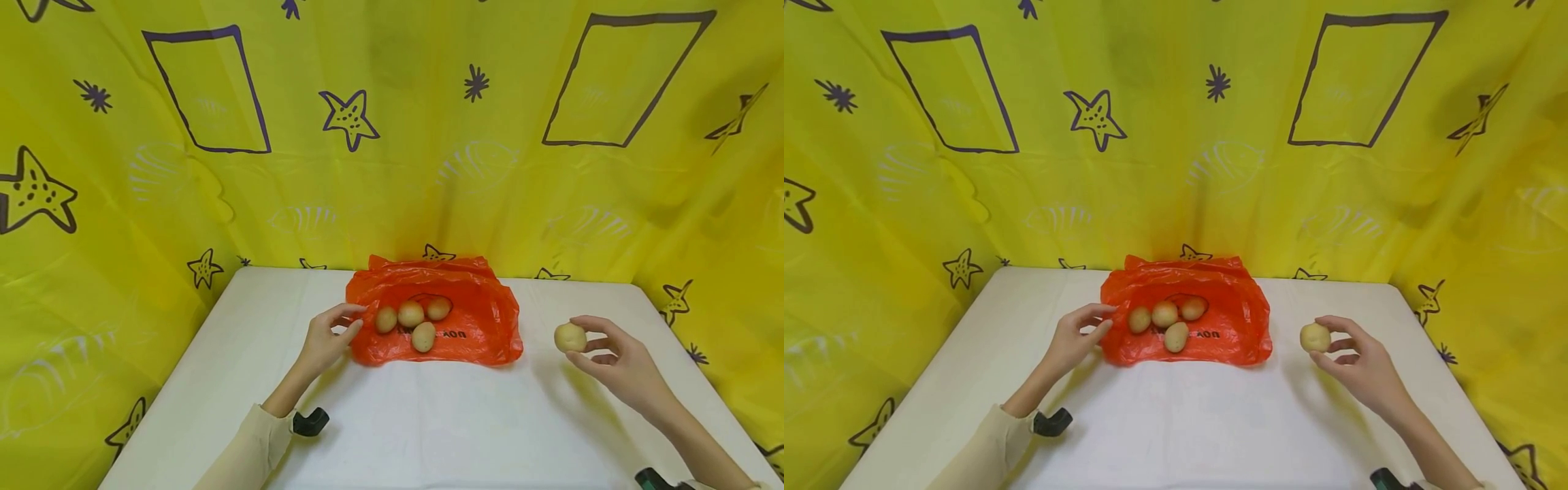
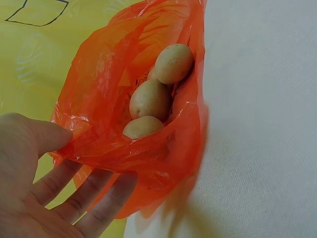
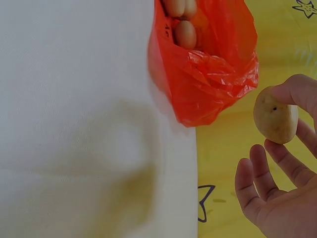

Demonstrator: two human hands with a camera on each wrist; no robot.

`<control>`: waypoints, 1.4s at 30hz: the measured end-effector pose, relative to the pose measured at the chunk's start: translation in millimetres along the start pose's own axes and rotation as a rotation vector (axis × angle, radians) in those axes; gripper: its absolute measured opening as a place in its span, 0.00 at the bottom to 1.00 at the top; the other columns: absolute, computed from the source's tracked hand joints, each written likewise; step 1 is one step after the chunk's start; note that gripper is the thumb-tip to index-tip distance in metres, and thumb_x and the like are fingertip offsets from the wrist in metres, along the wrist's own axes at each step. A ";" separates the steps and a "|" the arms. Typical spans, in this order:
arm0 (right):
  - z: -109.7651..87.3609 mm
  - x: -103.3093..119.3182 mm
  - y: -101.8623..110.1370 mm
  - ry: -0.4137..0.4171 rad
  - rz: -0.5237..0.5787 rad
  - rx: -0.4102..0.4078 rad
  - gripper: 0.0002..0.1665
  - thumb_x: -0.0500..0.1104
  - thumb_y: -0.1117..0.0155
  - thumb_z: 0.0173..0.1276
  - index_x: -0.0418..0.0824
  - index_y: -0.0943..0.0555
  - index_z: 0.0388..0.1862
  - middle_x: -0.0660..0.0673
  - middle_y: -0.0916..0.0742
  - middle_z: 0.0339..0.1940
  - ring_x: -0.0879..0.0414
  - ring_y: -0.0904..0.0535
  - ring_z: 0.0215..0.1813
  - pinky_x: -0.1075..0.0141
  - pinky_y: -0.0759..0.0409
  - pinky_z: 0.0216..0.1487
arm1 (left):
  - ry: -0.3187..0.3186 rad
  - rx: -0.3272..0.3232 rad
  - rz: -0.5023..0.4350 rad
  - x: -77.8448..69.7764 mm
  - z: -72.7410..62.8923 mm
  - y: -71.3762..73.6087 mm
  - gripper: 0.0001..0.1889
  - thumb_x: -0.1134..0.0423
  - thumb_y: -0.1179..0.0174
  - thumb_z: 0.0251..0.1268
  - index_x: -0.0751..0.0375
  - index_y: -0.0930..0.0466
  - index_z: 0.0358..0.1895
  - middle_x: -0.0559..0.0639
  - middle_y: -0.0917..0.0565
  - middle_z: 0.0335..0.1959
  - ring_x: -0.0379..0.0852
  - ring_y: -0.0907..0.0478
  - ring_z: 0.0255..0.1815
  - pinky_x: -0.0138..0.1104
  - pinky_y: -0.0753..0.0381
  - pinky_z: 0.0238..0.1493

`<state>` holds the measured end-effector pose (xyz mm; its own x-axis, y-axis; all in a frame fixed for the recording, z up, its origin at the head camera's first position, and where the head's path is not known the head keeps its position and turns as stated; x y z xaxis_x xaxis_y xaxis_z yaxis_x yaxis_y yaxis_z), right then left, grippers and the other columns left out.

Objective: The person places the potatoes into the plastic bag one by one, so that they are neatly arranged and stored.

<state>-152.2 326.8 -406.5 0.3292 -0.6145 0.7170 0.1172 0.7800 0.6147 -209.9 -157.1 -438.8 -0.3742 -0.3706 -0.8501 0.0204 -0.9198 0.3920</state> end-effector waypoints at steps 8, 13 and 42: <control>4.9 8.9 -8.0 0.026 0.007 0.013 0.32 0.35 0.23 0.62 0.39 0.23 0.65 0.67 0.21 0.54 0.68 0.19 0.42 0.77 0.18 0.40 | 0.023 0.004 0.000 0.6 0.5 0.1 0.11 0.70 0.36 0.70 0.57 0.13 0.52 0.53 0.13 0.44 0.53 0.16 0.41 0.33 0.14 0.34; 9.5 14.3 -14.4 0.046 0.016 0.017 0.32 0.34 0.23 0.62 0.38 0.22 0.64 0.67 0.20 0.53 0.67 0.19 0.41 0.77 0.18 0.40 | 0.019 0.001 0.004 1.5 0.4 0.8 0.11 0.70 0.36 0.70 0.57 0.13 0.52 0.52 0.13 0.44 0.53 0.16 0.41 0.33 0.14 0.34; 35.6 35.9 -72.0 0.026 0.082 0.128 0.29 0.40 0.24 0.65 0.47 0.22 0.64 0.44 0.17 0.57 0.54 0.18 0.43 0.67 0.16 0.41 | -0.045 -0.009 0.009 0.4 1.2 -1.4 0.13 0.71 0.35 0.68 0.58 0.14 0.54 0.53 0.12 0.45 0.52 0.15 0.42 0.46 0.13 0.45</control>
Point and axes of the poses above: each hand's wrist, its own z-axis towards the middle knuckle, its own y-axis out of the back of the hand, x = y × z, the point moved 2 cm from there along z, towards the middle knuckle
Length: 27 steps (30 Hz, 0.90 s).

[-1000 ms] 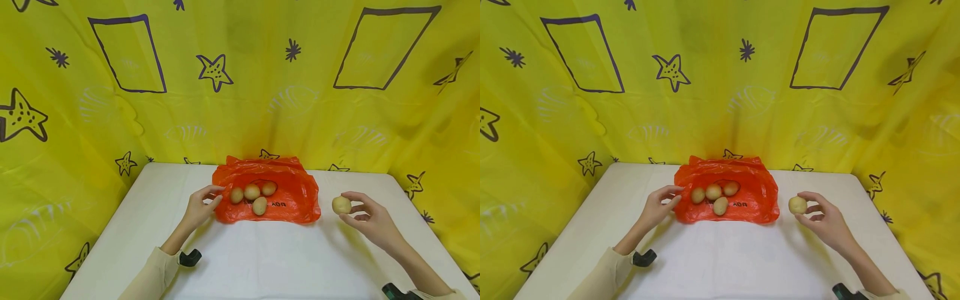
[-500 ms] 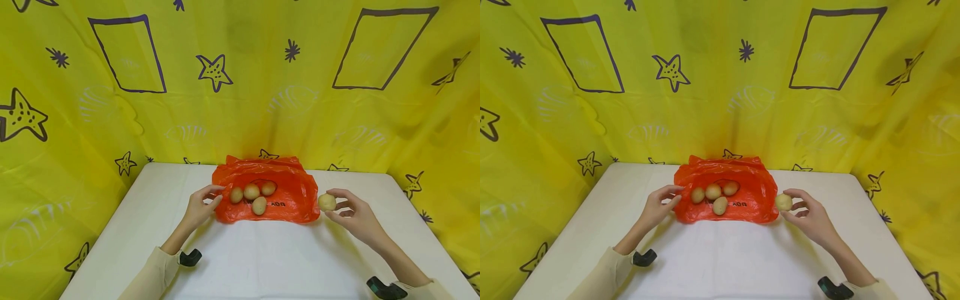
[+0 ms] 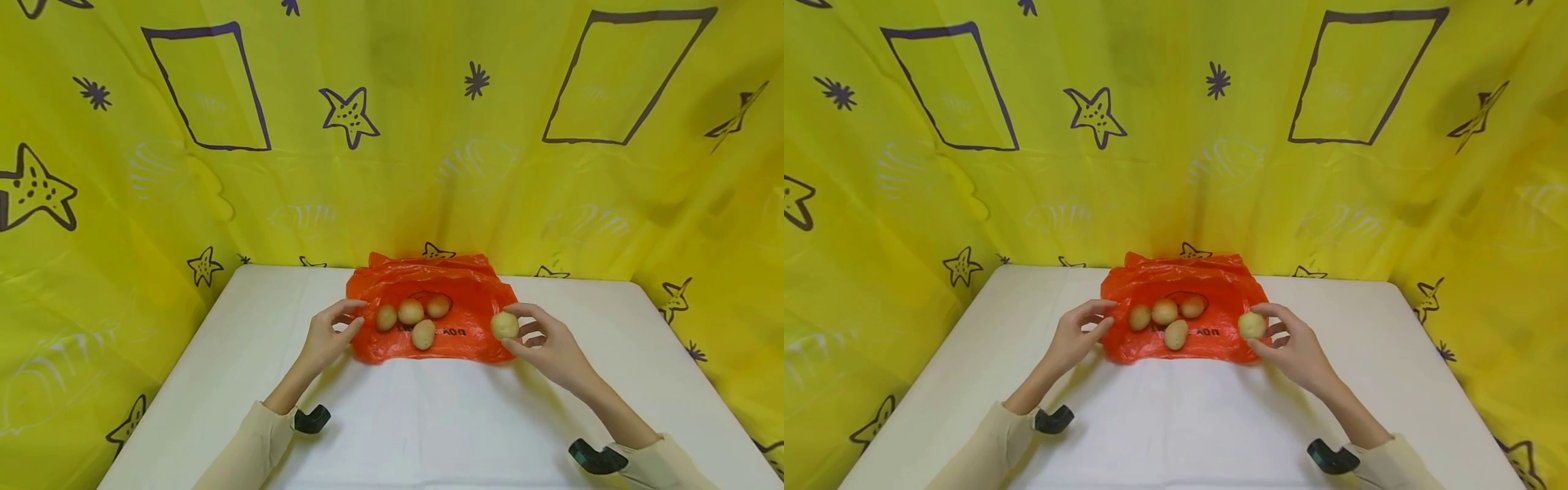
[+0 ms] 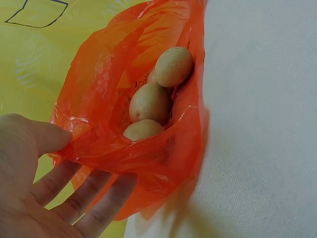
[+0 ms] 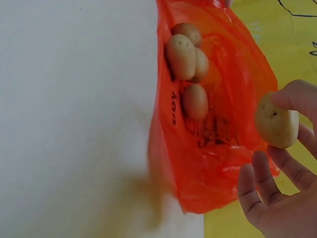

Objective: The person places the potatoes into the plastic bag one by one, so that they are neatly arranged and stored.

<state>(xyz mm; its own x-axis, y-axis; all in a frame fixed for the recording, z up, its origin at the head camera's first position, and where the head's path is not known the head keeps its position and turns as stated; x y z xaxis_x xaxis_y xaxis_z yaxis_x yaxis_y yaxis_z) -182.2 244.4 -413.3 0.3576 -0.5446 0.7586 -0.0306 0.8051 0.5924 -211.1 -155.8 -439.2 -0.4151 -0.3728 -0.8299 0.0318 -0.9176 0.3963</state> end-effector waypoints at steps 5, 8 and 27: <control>6.8 2.5 -13.0 -0.024 0.029 0.026 0.29 0.40 0.24 0.65 0.48 0.22 0.63 0.44 0.17 0.52 0.50 0.18 0.39 0.65 0.16 0.35 | -0.003 -0.015 0.002 -1.0 0.1 -0.8 0.14 0.73 0.35 0.68 0.62 0.15 0.55 0.57 0.12 0.45 0.55 0.15 0.43 0.49 0.14 0.46; 10.7 4.1 -21.3 -0.014 0.040 0.028 0.29 0.40 0.23 0.64 0.48 0.22 0.63 0.44 0.16 0.50 0.50 0.19 0.38 0.64 0.17 0.35 | -0.006 -0.026 0.007 -2.8 0.1 -2.5 0.15 0.76 0.36 0.67 0.67 0.17 0.56 0.62 0.13 0.46 0.61 0.15 0.43 0.53 0.14 0.46; 32.5 12.2 -69.3 -0.060 0.049 0.051 0.27 0.40 0.22 0.62 0.45 0.20 0.60 0.44 0.14 0.48 0.53 0.18 0.39 0.65 0.18 0.38 | -0.015 -0.019 -0.012 -42.2 -3.4 2.1 0.15 0.79 0.37 0.66 0.73 0.19 0.56 0.68 0.14 0.44 0.64 0.15 0.43 0.48 0.13 0.45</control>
Point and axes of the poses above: each hand's wrist, its own z-axis towards the middle knuckle, its own y-axis out of the back of the hand, x = y × z, the point moved 2 cm from there along z, towards the middle knuckle
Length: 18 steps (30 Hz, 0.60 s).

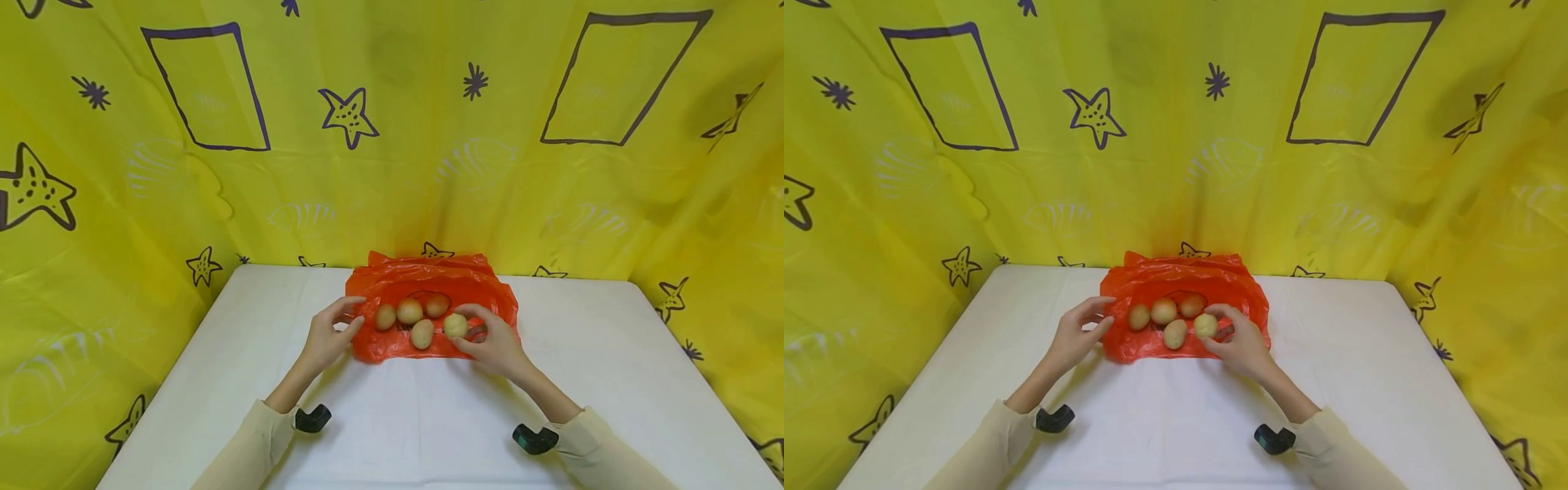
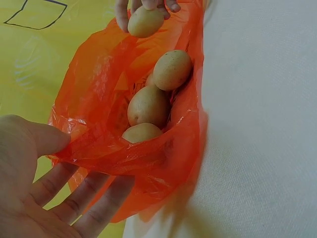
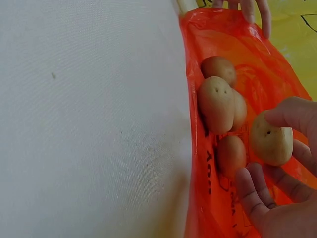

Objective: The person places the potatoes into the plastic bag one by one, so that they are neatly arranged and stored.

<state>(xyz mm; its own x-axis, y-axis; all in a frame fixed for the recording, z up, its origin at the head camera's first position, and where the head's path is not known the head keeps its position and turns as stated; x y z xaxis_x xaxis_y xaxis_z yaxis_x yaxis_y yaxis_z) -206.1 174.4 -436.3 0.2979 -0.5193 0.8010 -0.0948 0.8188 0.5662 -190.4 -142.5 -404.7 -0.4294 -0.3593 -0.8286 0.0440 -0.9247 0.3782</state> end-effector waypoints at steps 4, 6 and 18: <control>3.5 -2.3 -5.8 -0.029 0.010 0.006 0.27 0.39 0.23 0.62 0.45 0.20 0.60 0.44 0.14 0.47 0.52 0.19 0.39 0.65 0.18 0.37 | -0.021 -0.006 -0.006 -0.9 -0.1 0.6 0.15 0.80 0.37 0.65 0.74 0.18 0.55 0.68 0.14 0.43 0.65 0.15 0.42 0.47 0.13 0.44; 5.0 -4.5 -8.7 -0.047 0.013 0.010 0.27 0.39 0.23 0.62 0.46 0.20 0.60 0.44 0.15 0.46 0.52 0.20 0.39 0.65 0.18 0.35 | -0.020 -0.006 -0.004 -1.1 -0.2 0.6 0.15 0.80 0.37 0.65 0.74 0.18 0.55 0.68 0.14 0.44 0.64 0.15 0.42 0.47 0.13 0.45; 12.7 -16.8 -23.6 -0.096 0.006 0.032 0.26 0.38 0.25 0.63 0.45 0.22 0.60 0.41 0.17 0.45 0.50 0.22 0.37 0.67 0.20 0.32 | 0.015 -0.003 0.001 -0.8 0.6 -0.2 0.15 0.79 0.37 0.66 0.73 0.18 0.55 0.67 0.14 0.46 0.63 0.15 0.44 0.47 0.14 0.46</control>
Point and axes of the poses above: each hand's wrist, its own z-axis towards the middle knuckle, its own y-axis out of the back of the hand, x = y × z, the point moved 2 cm from there along z, towards the middle knuckle
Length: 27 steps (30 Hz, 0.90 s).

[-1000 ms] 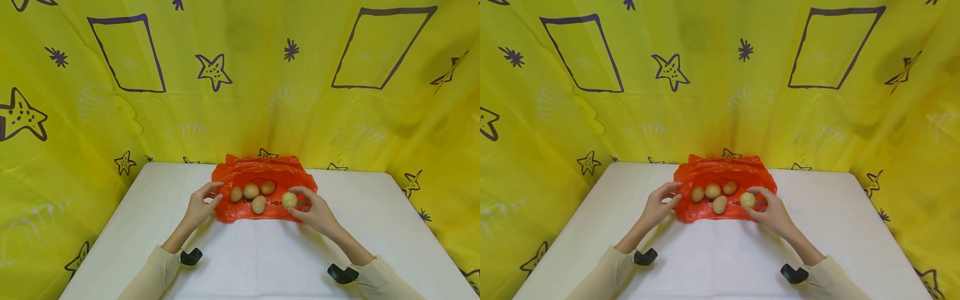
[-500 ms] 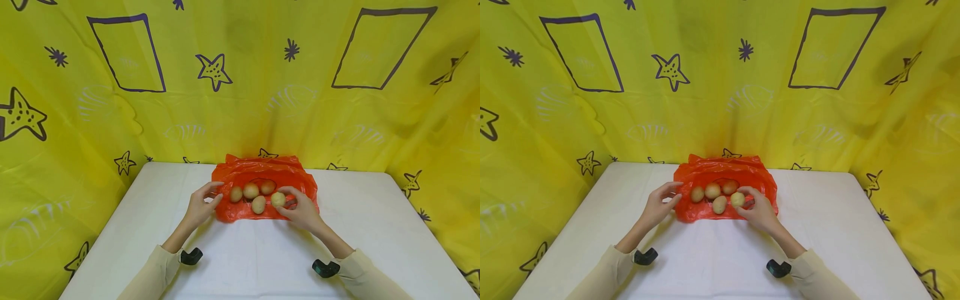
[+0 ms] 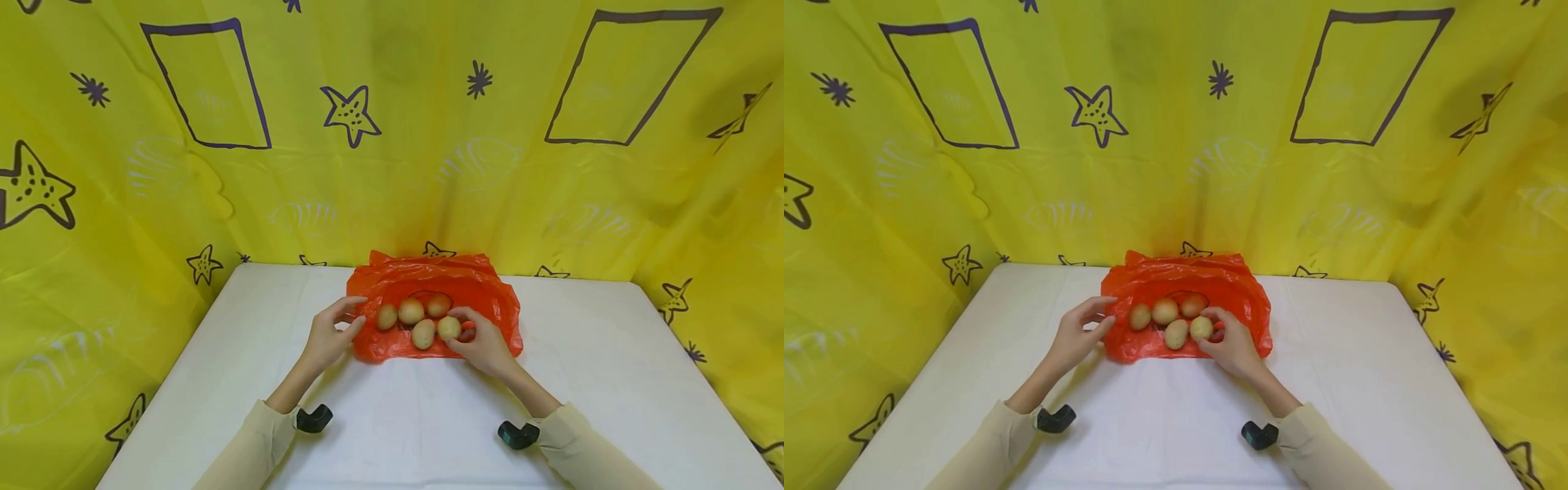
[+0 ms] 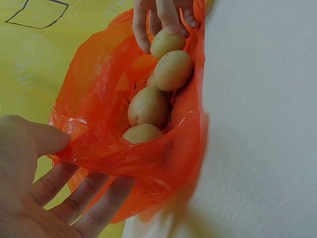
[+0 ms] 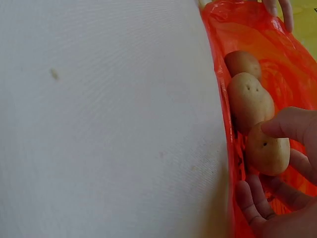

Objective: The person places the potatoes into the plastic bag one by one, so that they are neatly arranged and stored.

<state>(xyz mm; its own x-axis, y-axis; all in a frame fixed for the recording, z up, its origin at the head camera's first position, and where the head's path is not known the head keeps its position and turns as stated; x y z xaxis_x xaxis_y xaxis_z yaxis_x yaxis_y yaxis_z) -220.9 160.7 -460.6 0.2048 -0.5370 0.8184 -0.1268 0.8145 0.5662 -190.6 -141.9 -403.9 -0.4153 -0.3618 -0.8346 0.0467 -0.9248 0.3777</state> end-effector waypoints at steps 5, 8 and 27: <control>2.1 -2.0 -1.7 -0.015 -0.032 -0.007 0.27 0.39 0.25 0.64 0.45 0.22 0.61 0.42 0.17 0.46 0.51 0.21 0.37 0.67 0.19 0.35 | 0.007 0.002 -0.003 -0.3 0.7 -0.3 0.15 0.79 0.38 0.67 0.72 0.18 0.55 0.67 0.14 0.47 0.64 0.16 0.45 0.53 0.14 0.46; 3.3 -2.1 -2.3 -0.015 -0.034 -0.008 0.26 0.38 0.25 0.64 0.45 0.21 0.61 0.42 0.17 0.45 0.51 0.21 0.36 0.66 0.19 0.36 | 0.010 0.000 0.001 0.4 0.9 -0.1 0.15 0.79 0.37 0.66 0.72 0.18 0.55 0.67 0.14 0.46 0.63 0.16 0.44 0.50 0.14 0.46; 8.8 -3.6 -5.8 -0.040 -0.022 0.025 0.27 0.38 0.26 0.65 0.44 0.22 0.62 0.43 0.18 0.49 0.51 0.23 0.35 0.67 0.20 0.36 | 0.045 0.009 -0.018 46.5 3.8 -6.7 0.16 0.71 0.34 0.68 0.59 0.16 0.57 0.54 0.13 0.47 0.53 0.15 0.45 0.41 0.14 0.45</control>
<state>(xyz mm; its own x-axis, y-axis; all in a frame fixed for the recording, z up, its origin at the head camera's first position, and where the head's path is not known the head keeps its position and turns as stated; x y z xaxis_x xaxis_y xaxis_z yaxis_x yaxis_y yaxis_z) -229.4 156.0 -465.9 0.1685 -0.5636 0.8087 -0.1471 0.7968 0.5860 -213.7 -152.0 -443.7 -0.3751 -0.3499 -0.8584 0.0316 -0.9303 0.3654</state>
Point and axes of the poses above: each hand's wrist, its own z-axis towards the middle knuckle, its own y-axis out of the back of the hand, x = y × z, the point moved 2 cm from there along z, towards the middle knuckle
